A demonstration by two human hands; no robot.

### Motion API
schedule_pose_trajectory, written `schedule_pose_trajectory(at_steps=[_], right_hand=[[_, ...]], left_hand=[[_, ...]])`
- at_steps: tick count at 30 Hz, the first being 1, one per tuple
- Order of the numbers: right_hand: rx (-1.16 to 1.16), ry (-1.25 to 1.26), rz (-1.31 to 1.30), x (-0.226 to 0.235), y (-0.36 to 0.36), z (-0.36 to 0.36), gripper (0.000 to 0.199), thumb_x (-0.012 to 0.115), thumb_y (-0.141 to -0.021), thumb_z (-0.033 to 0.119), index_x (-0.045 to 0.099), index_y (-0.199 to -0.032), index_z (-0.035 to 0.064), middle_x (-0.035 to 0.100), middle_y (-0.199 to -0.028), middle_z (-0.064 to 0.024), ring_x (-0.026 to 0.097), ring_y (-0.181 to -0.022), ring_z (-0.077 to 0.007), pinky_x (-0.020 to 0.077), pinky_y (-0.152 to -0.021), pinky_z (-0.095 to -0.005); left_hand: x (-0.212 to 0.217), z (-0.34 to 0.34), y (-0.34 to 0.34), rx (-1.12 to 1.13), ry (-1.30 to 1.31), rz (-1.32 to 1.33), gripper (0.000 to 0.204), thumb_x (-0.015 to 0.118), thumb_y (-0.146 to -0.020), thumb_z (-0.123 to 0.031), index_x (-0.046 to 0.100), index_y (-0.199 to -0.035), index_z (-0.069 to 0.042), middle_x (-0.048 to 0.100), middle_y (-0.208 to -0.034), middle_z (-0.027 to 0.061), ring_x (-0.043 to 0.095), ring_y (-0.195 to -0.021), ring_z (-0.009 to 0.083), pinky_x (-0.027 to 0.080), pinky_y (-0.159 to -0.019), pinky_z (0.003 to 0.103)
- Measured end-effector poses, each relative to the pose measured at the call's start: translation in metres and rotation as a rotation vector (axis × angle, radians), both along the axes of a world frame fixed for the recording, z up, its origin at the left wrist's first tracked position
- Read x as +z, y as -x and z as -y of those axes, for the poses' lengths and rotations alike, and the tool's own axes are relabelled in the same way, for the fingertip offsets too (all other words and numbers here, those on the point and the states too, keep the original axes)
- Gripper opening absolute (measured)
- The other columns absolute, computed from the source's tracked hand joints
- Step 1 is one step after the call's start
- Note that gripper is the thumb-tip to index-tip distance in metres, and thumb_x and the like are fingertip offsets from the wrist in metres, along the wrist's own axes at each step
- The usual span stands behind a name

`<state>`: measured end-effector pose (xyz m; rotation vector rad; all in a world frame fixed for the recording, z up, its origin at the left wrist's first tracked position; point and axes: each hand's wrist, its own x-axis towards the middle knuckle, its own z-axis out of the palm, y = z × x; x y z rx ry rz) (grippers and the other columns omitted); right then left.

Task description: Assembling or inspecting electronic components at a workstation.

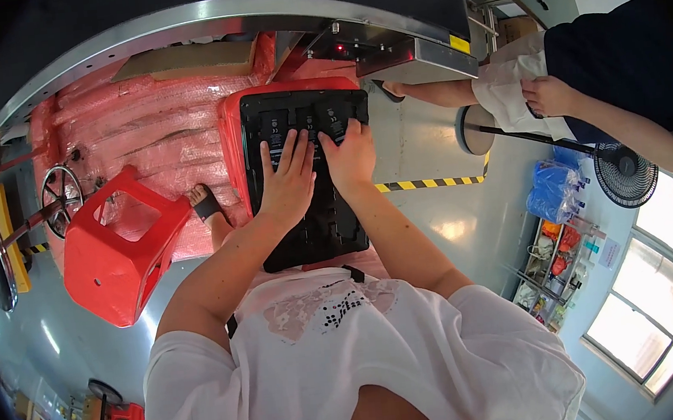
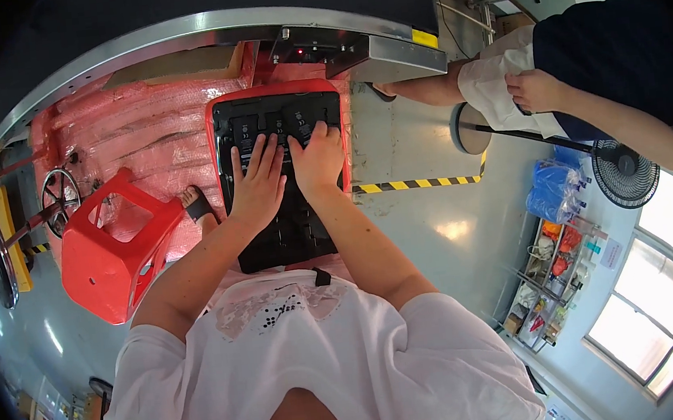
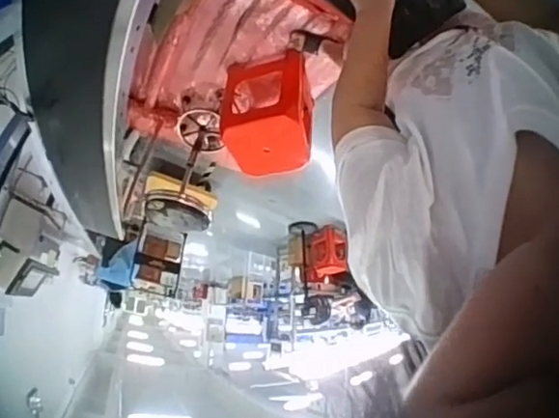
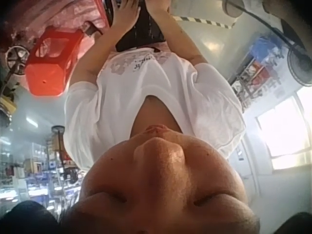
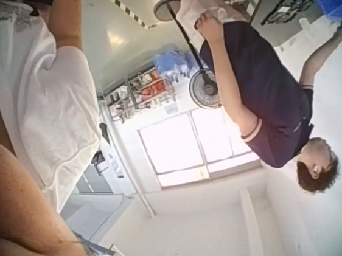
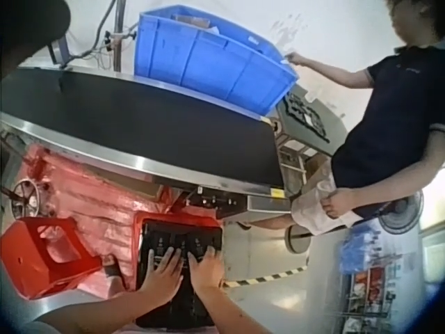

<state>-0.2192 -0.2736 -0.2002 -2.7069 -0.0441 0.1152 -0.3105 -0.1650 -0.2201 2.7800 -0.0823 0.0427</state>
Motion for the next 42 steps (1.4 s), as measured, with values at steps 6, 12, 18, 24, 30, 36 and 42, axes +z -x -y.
schedule_pose_trajectory(at_steps=[6,12,18,24,30,36,42], right_hand=[[0.127,0.248,-0.034,0.001,0.0,0.012,0.051,0.071,-0.075,0.035,0.052,-0.108,-0.0003,0.06,-0.101,-0.0186,0.058,-0.099,-0.0346,0.0456,-0.083,-0.0436],[0.103,0.156,-0.015,0.006,0.006,0.021,0.053,0.072,-0.075,0.032,0.053,-0.111,-0.0028,0.06,-0.102,-0.0198,0.06,-0.093,-0.0367,0.0484,-0.078,-0.0451],[-0.16,-0.298,0.009,0.023,0.003,0.029,0.042,0.074,-0.075,0.024,0.057,-0.1,-0.0061,0.065,-0.087,-0.0206,0.064,-0.076,-0.033,0.0498,-0.071,-0.0384],[-0.276,-0.575,-0.313,-0.006,0.002,0.057,0.028,0.075,-0.073,0.014,0.058,-0.087,-0.0024,0.062,-0.073,-0.005,0.055,-0.056,-0.0097,0.0427,-0.048,-0.0235],[-0.517,-0.789,-0.426,0.018,0.003,0.065,0.026,0.074,-0.072,0.011,0.059,-0.088,-0.0018,0.063,-0.075,-0.0055,0.058,-0.061,-0.012,0.0445,-0.049,-0.0268],[-0.667,-0.909,-0.453,0.011,0.013,0.1,0.023,0.074,-0.072,0.011,0.06,-0.087,0.0004,0.063,-0.075,-0.005,0.061,-0.064,-0.0152,0.049,-0.05,-0.0309],[-0.686,-1.033,-0.474,0.033,0.035,0.102,0.022,0.072,-0.075,0.013,0.06,-0.088,-0.0009,0.063,-0.076,-0.0058,0.06,-0.063,-0.0142,0.0482,-0.054,-0.0272]], left_hand=[[-0.001,-0.002,0.003,0.022,0.054,-0.003,0.05,0.052,-0.089,-0.027,0.047,-0.133,-0.004,0.03,-0.147,0.0108,0.02,-0.14,0.0271,0.013,-0.109,0.064],[0.001,0.001,0.005,0.04,0.054,-0.013,0.049,0.051,-0.089,-0.027,0.046,-0.133,-0.004,0.029,-0.148,0.0118,0.02,-0.141,0.0275,0.013,-0.109,0.064],[0.005,0.004,0.007,0.02,0.107,-0.024,0.05,0.052,-0.089,-0.026,0.045,-0.133,-0.003,0.027,-0.149,0.0129,0.018,-0.142,0.0277,0.013,-0.11,0.062],[0.004,0.013,-0.018,-0.042,0.162,0.005,0.055,0.056,-0.087,-0.028,0.043,-0.134,-0.002,0.024,-0.15,0.0138,0.015,-0.142,0.0276,0.013,-0.11,0.062],[0.014,0.01,-0.037,-0.121,0.217,-0.011,0.064,0.063,-0.082,-0.033,0.043,-0.134,-0.002,0.024,-0.149,0.0146,0.014,-0.142,0.0288,0.011,-0.11,0.062],[0.005,0.017,-0.071,-0.235,0.041,-0.112,0.063,0.065,-0.08,-0.033,0.046,-0.132,-0.002,0.029,-0.147,0.0142,0.018,-0.141,0.029,0.007,-0.112,0.061],[0.011,0.026,-0.045,-0.138,0.204,0.023,0.056,0.061,-0.084,-0.033,0.05,-0.127,0.0,0.036,-0.141,0.019,0.027,-0.136,0.0332,0.021,-0.108,0.058]])
